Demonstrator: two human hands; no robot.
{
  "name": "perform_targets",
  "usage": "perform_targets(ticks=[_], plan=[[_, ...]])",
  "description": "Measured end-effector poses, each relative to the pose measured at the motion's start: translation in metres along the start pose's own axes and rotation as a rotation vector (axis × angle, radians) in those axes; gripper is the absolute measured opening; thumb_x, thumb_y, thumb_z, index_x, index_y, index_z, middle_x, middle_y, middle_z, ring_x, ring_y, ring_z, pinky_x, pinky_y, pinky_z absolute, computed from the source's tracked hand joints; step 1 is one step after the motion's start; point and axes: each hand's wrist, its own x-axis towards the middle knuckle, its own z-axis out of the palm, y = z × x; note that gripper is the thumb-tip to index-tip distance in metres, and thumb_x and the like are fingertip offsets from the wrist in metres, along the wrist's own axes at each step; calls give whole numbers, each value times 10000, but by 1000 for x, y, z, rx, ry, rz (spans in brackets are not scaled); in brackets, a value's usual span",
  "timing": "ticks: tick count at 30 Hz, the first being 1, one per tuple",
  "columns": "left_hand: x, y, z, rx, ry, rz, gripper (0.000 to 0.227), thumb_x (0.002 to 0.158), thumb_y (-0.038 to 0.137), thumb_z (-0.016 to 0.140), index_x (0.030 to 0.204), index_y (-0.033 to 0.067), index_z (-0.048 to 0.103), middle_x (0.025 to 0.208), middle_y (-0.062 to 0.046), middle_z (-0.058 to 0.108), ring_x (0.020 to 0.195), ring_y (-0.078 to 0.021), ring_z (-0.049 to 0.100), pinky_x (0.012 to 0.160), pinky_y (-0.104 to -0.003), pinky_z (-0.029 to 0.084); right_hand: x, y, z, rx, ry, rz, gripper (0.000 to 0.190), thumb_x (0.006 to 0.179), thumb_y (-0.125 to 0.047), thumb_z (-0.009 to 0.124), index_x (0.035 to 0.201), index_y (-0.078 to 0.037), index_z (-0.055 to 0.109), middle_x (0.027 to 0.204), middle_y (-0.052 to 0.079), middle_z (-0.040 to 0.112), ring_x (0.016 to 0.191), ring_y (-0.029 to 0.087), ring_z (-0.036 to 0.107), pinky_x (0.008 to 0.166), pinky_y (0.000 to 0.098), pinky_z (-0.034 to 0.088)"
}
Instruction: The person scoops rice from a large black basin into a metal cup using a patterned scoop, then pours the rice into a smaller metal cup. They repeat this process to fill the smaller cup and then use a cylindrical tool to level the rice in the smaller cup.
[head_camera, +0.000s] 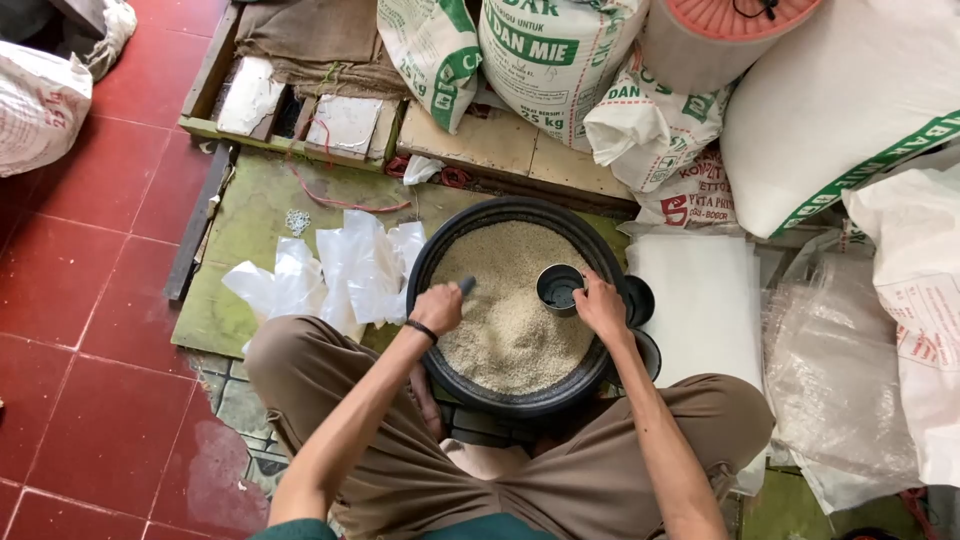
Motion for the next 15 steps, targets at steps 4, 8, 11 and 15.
perform_targets(ticks=[4, 8, 11, 15], plan=[[14, -3, -3, 79, 191, -82, 353, 909, 170, 525, 1204, -23, 541, 952, -191, 636, 741, -403, 745, 607, -500, 618, 1, 6, 5, -63, -23, 15, 532, 916, -246, 506, 1417, -83, 578, 1173, 339, 682, 1111, 533, 656, 906, 633, 536], [20, -5, 55, 70, 214, -95, 602, 953, 111, 498, 1521, -49, 381, 1187, -287, 608, 870, -384, 758, 701, -500, 639, -8, 5, 4, -18, -9, 22, 532, 905, -229, 509, 1399, -50, 591, 1198, 362, 666, 1134, 548, 641, 919, 633, 528], [26, 10, 86, 0, 171, -86, 604, 952, 133, 479, 1524, -30, 377, 1173, -277, 620, 897, -412, 753, 723, -524, 635, -13, -7, -6, 10, -17, 22, 540, 901, -202, 502, 1404, -23, 583, 1228, 377, 650, 1142, 556, 634, 915, 634, 529], [20, 28, 93, -129, -83, 51, 645, 954, 272, 429, 1513, -33, 333, 1100, -318, 616, 896, -505, 727, 706, -596, 606, -3, 4, 2, 18, -43, 19, 546, 898, -191, 512, 1414, -21, 569, 1255, 381, 639, 1140, 561, 632, 903, 640, 531]])
